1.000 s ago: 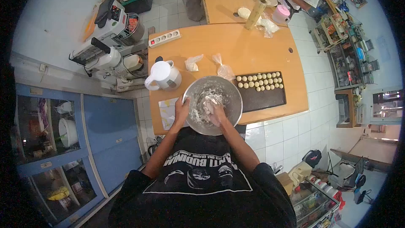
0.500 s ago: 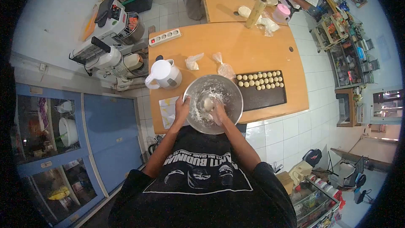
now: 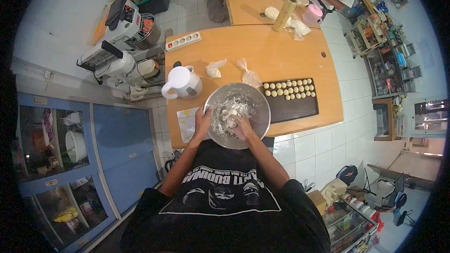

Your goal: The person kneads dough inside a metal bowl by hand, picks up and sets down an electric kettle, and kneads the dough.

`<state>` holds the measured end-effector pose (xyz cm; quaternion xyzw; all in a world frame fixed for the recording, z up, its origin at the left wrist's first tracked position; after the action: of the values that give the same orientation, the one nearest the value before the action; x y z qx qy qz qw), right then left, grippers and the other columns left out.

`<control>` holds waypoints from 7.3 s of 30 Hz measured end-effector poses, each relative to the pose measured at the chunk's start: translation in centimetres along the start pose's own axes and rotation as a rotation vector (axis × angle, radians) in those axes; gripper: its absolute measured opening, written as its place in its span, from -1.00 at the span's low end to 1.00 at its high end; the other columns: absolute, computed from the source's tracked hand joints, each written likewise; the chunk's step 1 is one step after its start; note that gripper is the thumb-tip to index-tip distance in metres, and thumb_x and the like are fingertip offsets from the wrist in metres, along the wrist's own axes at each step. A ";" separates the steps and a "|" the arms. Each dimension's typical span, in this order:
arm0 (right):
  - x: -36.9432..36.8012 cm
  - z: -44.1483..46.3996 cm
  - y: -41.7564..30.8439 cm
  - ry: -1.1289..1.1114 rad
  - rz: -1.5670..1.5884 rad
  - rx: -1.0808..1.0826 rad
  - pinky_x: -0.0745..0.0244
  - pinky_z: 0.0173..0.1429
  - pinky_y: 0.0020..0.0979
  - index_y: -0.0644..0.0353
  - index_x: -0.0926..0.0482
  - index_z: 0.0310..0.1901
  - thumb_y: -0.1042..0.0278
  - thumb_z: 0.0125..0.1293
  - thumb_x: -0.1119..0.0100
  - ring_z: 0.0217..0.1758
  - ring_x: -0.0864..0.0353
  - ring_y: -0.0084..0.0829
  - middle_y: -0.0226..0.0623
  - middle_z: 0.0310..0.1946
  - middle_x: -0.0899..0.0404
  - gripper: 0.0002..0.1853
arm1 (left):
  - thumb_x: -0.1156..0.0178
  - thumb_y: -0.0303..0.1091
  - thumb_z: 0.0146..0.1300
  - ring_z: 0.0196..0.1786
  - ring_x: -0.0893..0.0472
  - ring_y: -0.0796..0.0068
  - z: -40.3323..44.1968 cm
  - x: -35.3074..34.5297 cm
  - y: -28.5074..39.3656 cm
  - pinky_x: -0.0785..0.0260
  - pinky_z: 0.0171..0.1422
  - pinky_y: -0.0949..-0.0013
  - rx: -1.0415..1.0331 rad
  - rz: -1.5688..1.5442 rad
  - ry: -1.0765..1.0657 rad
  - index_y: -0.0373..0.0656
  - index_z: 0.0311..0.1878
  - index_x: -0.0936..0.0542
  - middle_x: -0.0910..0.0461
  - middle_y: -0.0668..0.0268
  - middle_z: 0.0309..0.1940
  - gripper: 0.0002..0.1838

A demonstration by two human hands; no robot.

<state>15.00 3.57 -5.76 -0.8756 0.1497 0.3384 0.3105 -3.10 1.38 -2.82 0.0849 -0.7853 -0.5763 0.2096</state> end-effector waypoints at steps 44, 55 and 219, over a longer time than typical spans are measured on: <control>0.1 1.1 0.1 0.167 -0.033 0.009 -0.64 0.00 -0.31 0.15 -0.56 0.10 0.16 0.57 0.07 -0.06 -0.65 -0.44 -0.27 -0.06 -0.64 -0.69 | -0.13 -0.39 0.44 0.05 -0.69 0.15 0.4 -0.1 -1.0 -0.45 0.17 0.23 -0.067 -0.068 0.009 -0.32 0.19 -0.56 -0.71 0.00 -0.01 -0.67; 0.5 1.8 -0.1 0.121 -0.072 0.137 -0.62 0.08 -0.23 0.22 -0.53 0.11 0.25 0.56 0.07 -0.02 -0.66 -0.35 -0.24 -0.05 -0.63 -0.70 | -0.12 -0.39 0.44 0.08 -0.67 0.18 0.3 0.0 -0.5 -0.42 0.20 0.22 -0.068 -0.058 0.006 -0.31 0.20 -0.56 -0.70 0.01 0.01 -0.66; -4.4 -1.5 0.7 -0.193 -2.265 0.377 -0.38 0.46 0.01 0.12 -0.33 0.41 0.46 -0.02 -0.46 0.46 -0.26 0.27 0.25 0.40 -0.23 -0.12 | -0.15 -0.29 0.46 0.09 -0.69 0.13 0.8 1.4 -0.1 -0.46 0.20 0.21 -0.074 -0.055 0.048 -0.34 0.18 -0.56 -0.70 -0.03 0.01 -0.64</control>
<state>12.20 2.28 -2.18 -0.4179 -0.6987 -0.0966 0.5725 -4.71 1.50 -2.77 0.1124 -0.7557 -0.6081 0.2154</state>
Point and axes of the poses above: each hand's wrist, its own z-axis towards the middle knuckle, its own x-axis out of the back of the hand, y = z × x, the point moved 5 cm from there along z, towards the middle knuckle
